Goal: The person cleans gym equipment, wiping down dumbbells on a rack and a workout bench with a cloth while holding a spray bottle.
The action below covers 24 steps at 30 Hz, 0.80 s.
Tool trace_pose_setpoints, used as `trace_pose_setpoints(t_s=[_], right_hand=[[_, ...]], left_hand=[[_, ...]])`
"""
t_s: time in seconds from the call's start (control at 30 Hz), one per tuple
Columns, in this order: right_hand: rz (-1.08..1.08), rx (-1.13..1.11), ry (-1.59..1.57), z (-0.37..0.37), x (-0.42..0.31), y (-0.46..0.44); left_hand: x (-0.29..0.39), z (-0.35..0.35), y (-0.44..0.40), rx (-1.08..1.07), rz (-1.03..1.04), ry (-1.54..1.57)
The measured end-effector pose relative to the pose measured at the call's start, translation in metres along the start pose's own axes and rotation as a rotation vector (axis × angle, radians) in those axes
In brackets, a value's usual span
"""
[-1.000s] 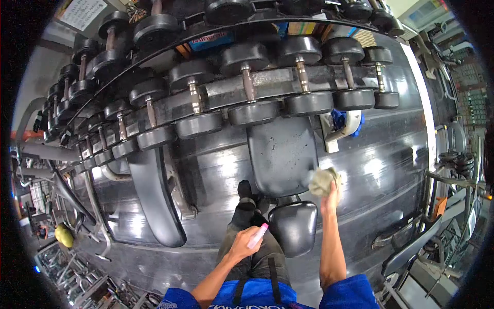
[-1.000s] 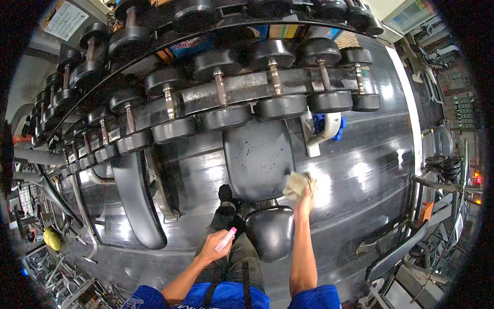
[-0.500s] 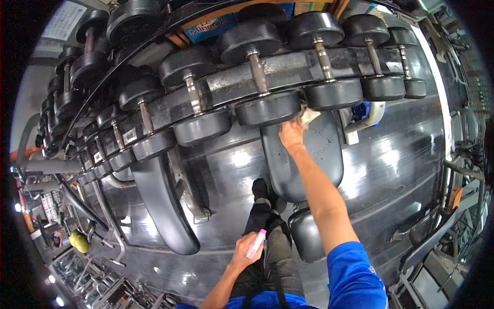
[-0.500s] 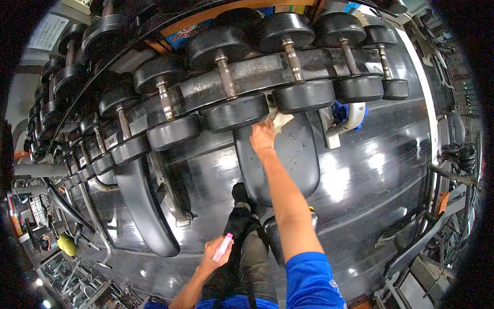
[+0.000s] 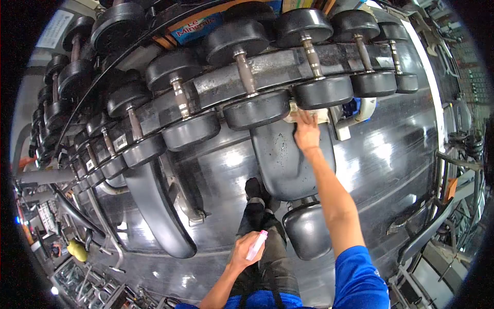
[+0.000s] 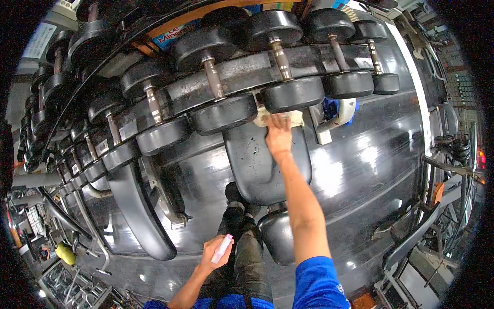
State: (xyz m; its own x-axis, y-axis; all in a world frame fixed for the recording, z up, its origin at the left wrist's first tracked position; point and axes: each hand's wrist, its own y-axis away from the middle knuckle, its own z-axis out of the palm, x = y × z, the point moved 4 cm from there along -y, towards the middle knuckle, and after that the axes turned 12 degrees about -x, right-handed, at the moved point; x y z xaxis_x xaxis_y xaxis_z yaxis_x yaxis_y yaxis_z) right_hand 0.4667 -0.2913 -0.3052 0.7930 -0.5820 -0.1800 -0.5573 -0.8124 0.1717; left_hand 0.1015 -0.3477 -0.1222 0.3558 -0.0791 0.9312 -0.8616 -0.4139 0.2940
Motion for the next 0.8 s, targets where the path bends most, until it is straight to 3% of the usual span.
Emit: trace_pose_setpoints(t_s=[0.03, 0.1, 0.2, 0.3, 0.4, 0.47, 0.53, 0.6, 0.67, 0.73, 0.8], right_hand=[[-0.051, 0.048, 0.025, 0.011, -0.017, 0.001], [-0.137, -0.247, -0.031, 0.017, -0.066, 0.003], [-0.461, -0.236, -0.087, 0.038, -0.108, 0.001], [-0.638, -0.035, 0.067, 0.021, -0.096, -0.004], [-0.428, -0.51, -0.086, 0.002, -0.044, -0.017], [-0.472, -0.062, 0.039, -0.004, 0.021, -0.019], [0.079, -0.351, 0.03, -0.015, 0.07, -0.019], [0.14, -0.058, -0.231, -0.02, 0.091, -0.02], [0.403, -0.274, -0.1, 0.004, 0.084, -0.029], [0.084, 0.003, 0.05, -0.002, 0.036, -0.019], [-0.008, 0.032, 0.027, 0.009, -0.003, -0.01]], left_hand=[[0.001, -0.001, -0.001, 0.002, 0.012, -0.008], [0.0, -0.003, -0.003, 0.005, 0.023, -0.019], [-0.003, -0.004, -0.003, -0.005, 0.029, -0.028], [-0.002, -0.007, -0.004, -0.022, 0.033, -0.053], [-0.002, -0.009, -0.005, -0.046, 0.014, -0.074], [-0.008, -0.008, -0.002, -0.075, -0.005, -0.071], [-0.012, -0.009, 0.001, -0.088, -0.012, -0.061], [-0.014, -0.009, 0.0, -0.098, -0.017, -0.057], [-0.017, -0.007, 0.0, -0.105, -0.023, -0.062], [-0.009, -0.01, -0.006, -0.097, 0.002, -0.068], [-0.004, -0.014, -0.013, -0.083, 0.026, -0.076]])
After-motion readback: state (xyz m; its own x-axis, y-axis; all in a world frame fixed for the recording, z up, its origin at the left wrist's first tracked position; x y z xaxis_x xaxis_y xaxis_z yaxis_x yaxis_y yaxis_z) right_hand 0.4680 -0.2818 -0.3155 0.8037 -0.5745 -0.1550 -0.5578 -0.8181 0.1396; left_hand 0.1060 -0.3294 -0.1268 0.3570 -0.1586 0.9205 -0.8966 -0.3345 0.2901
